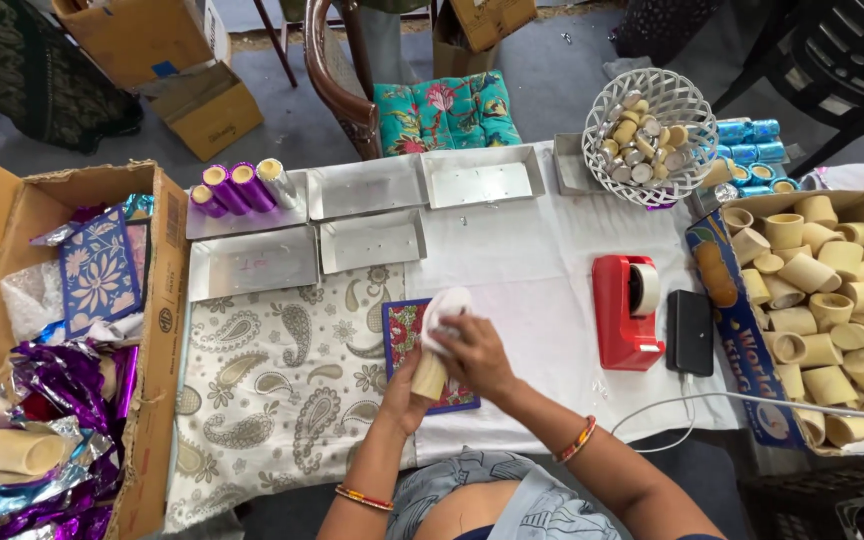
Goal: The recorder is wiping cylindrical cardboard tubes with a cloth and organizing them on a workbench.
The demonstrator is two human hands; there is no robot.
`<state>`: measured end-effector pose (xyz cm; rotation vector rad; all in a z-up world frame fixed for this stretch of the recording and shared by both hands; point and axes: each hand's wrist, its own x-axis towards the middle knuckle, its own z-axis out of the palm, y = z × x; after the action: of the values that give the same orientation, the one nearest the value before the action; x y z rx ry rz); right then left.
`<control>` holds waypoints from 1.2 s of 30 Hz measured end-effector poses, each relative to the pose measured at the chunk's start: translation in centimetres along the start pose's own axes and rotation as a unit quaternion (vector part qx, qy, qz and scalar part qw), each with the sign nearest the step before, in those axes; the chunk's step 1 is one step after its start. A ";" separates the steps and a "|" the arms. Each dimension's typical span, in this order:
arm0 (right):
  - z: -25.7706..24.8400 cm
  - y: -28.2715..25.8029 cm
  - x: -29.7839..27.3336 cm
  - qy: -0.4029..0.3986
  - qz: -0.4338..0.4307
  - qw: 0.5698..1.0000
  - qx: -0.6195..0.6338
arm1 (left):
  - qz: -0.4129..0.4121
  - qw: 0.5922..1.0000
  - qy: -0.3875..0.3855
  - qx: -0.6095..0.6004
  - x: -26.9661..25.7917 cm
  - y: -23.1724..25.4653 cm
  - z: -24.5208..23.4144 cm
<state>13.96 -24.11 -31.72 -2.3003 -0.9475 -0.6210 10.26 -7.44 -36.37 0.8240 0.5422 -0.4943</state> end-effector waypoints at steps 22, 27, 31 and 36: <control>-1.7 -3.2 -1.0 0.003 -0.050 0.996 0.077 | 0.044 0.997 0.004 -0.070 -2.8 -0.7 0.5; -2.6 -4.8 -0.1 -0.046 -0.148 0.983 0.101 | 0.059 0.991 -0.060 -0.109 -1.7 -0.9 -1.1; -2.1 -3.0 0.3 -0.042 0.098 0.968 0.226 | 0.054 0.995 -0.015 -0.084 -1.4 -1.3 -1.5; -1.5 0.4 -0.5 -0.159 0.409 0.679 0.588 | 0.014 0.984 -0.070 -0.162 -1.8 -0.2 -0.9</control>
<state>13.62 -25.53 -31.03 -1.3139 -0.1553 0.6677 8.60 -6.44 -35.90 0.4822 0.4638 -0.4205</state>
